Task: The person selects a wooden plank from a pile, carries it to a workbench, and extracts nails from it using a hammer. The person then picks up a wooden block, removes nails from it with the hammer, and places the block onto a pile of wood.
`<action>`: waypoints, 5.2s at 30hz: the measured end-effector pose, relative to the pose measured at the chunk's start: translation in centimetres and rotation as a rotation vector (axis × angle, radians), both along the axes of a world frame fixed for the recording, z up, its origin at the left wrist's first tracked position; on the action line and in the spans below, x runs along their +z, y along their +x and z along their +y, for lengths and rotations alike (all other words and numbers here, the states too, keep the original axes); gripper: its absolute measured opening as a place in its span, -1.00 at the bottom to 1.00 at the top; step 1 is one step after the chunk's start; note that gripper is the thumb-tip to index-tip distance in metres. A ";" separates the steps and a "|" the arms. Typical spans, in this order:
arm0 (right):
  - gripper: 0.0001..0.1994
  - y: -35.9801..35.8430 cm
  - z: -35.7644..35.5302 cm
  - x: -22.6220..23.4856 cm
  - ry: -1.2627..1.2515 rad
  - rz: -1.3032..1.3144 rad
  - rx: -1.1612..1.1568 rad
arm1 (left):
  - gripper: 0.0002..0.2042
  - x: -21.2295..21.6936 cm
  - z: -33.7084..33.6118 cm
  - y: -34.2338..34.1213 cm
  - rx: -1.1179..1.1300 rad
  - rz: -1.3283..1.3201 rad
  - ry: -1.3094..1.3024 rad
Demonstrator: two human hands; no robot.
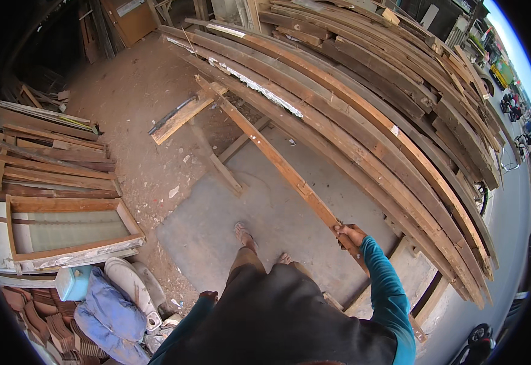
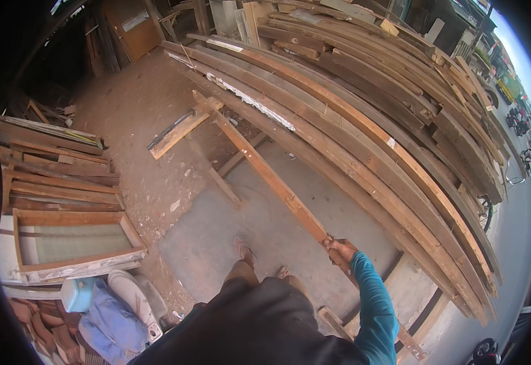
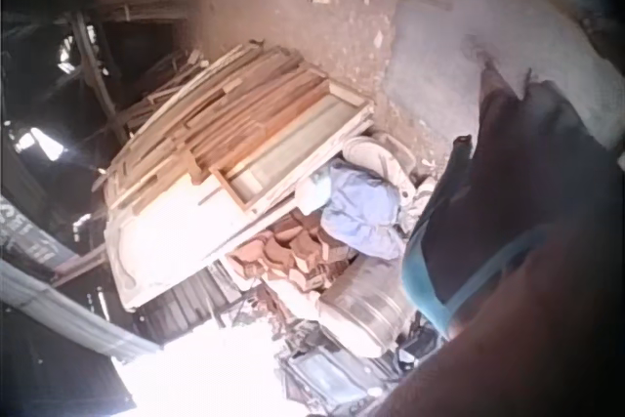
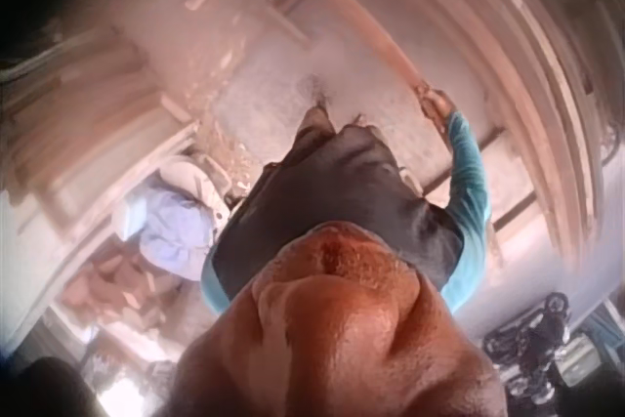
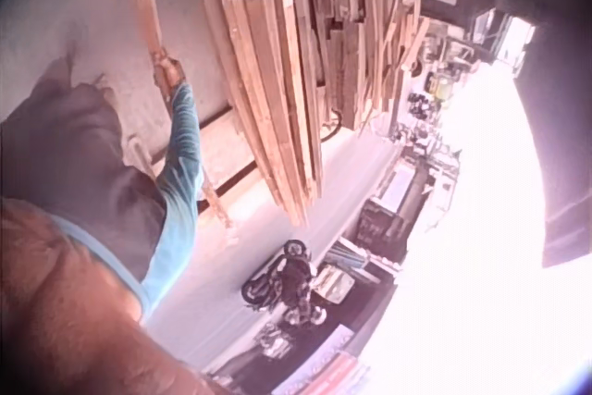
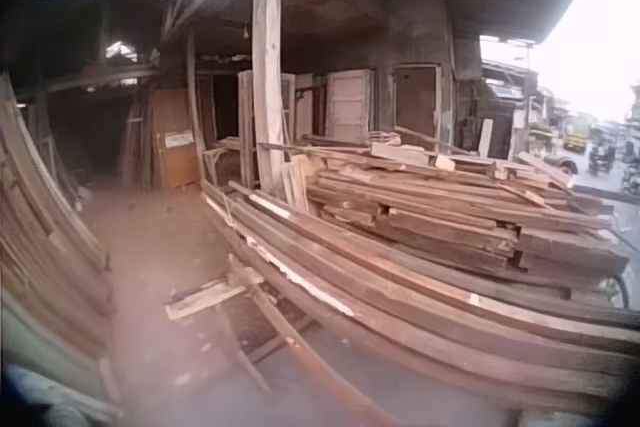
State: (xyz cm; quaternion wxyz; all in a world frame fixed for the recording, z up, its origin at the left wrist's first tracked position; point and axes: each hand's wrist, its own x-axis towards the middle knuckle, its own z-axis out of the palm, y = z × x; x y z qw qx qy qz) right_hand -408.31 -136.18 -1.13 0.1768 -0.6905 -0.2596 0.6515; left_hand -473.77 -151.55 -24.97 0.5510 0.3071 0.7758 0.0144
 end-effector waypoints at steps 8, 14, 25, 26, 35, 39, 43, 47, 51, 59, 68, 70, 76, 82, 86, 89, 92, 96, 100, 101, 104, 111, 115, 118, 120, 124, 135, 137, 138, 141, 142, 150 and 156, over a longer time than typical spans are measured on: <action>-0.12 0.1 6.4 -2.4 -0.037 -0.058 -0.003 | -0.75 4.6 31.1 -2.2 0.037 -0.228 -0.022; -0.24 -0.3 11.0 -3.2 0.020 -0.873 -0.173 | -0.60 7.9 57.3 -6.9 -0.434 0.243 0.577; -0.56 -13.3 23.6 0.7 0.183 -1.416 -0.428 | -0.30 18.9 98.8 -7.5 -0.504 0.911 1.038; -0.56 -14.1 24.7 0.7 0.206 -1.429 -0.477 | -0.27 18.8 100.4 -7.0 -0.489 0.915 0.947; -0.69 -21.2 30.9 -0.8 0.400 -1.133 -0.592 | -0.38 19.0 102.6 -8.9 -0.604 0.841 0.551; -0.69 -26.4 32.9 -0.5 0.311 -0.906 -0.590 | -0.42 21.7 102.9 -9.5 -0.778 0.840 0.546; -0.63 -29.3 38.8 0.5 0.291 -0.731 -0.596 | -0.54 20.7 103.9 -9.5 -0.699 0.463 0.672; -0.55 -36.5 50.8 5.2 0.391 -0.467 -0.522 | -0.70 26.3 98.6 -5.7 -0.644 0.105 0.899; -0.28 -43.3 63.0 7.5 0.432 -0.122 -0.267 | -0.74 30.9 96.7 -3.1 -0.846 -0.131 0.883; -0.52 -50.6 69.1 9.3 0.596 0.012 -0.798 | -0.71 34.5 99.2 4.1 -1.359 -0.817 0.781; -0.62 -46.4 62.0 11.9 0.748 -0.362 -1.470 | -0.05 22.9 115.6 11.3 -1.777 0.135 1.403; -0.64 -45.4 59.9 13.4 0.776 -0.489 -1.500 | -0.07 21.3 116.8 12.1 -1.829 0.116 1.436; -0.75 -45.9 55.5 12.9 0.414 -0.830 -1.183 | -0.27 22.7 118.6 11.9 -2.011 0.211 1.226; -0.70 -50.6 56.3 8.9 0.288 -0.752 -1.042 | -0.33 22.2 115.1 9.4 -2.066 0.125 0.893; -0.71 -52.7 59.9 10.7 0.275 -0.586 -0.948 | -0.26 22.5 115.0 9.6 -2.076 0.233 0.714; -0.76 -53.1 63.2 16.1 0.631 -0.529 -1.073 | -0.22 21.3 116.2 9.5 -2.100 0.227 0.597; -0.75 -52.7 66.0 19.2 1.149 -0.495 -1.081 | -0.19 21.3 116.3 9.0 -2.103 0.215 0.557; -0.57 -53.4 68.2 16.7 1.208 -0.657 -0.907 | -0.17 21.2 116.3 7.9 -2.097 0.201 0.591; -0.56 -54.6 67.7 6.2 0.443 -0.844 -0.476 | -0.16 20.7 117.2 7.6 -2.088 0.189 0.619; -0.56 -55.0 67.4 5.5 0.449 -0.850 -0.467 | -0.15 20.7 117.2 7.6 -2.103 0.174 0.592; -0.58 -56.2 66.2 7.7 0.294 -0.607 -0.652 | -0.14 20.1 116.8 7.6 -2.111 0.176 0.591; -0.54 -53.7 71.2 23.8 1.473 -0.717 -0.958 | -0.12 18.1 116.9 6.3 -2.077 0.172 0.603; -0.61 -54.1 70.2 16.8 1.465 -0.743 -0.822 | -0.13 19.6 116.6 6.8 -2.075 0.179 0.592; -0.57 -57.4 66.3 4.3 0.264 -0.721 -0.445 | -0.14 20.7 116.1 6.8 -2.090 0.205 0.530; -0.54 -58.6 65.2 2.9 0.324 -0.661 -0.581 | -0.15 21.0 115.1 7.4 -2.115 0.237 0.497; -0.61 -56.4 67.4 14.6 0.548 -0.554 -0.737 | -0.14 21.1 115.4 7.4 -2.116 0.253 0.476; -0.59 -55.7 65.2 8.8 0.537 -0.828 -0.672 | -0.19 20.0 115.1 8.6 -2.089 0.197 0.543; -0.59 -57.5 64.8 3.6 0.275 -0.744 -0.482 | -0.19 21.0 115.9 8.8 -2.104 0.200 0.587; -0.59 -58.4 64.7 3.4 0.319 -0.721 -0.554 | -0.19 21.7 116.5 9.2 -2.102 0.206 0.595; -0.67 -55.9 67.7 14.5 0.532 -0.579 -0.773 | -0.13 22.0 116.5 8.3 -2.136 0.260 0.476; -0.68 -56.1 68.0 18.3 0.682 -0.565 -0.890 | -0.13 21.7 116.2 8.4 -2.145 0.259 0.467; -0.60 -55.0 69.0 17.4 1.367 -0.729 -0.974 | -0.13 21.2 116.0 7.9 -2.121 0.253 0.446; -0.56 -57.2 66.6 3.7 0.269 -0.623 -0.661 | -0.14 21.8 116.4 9.4 -2.118 0.284 0.494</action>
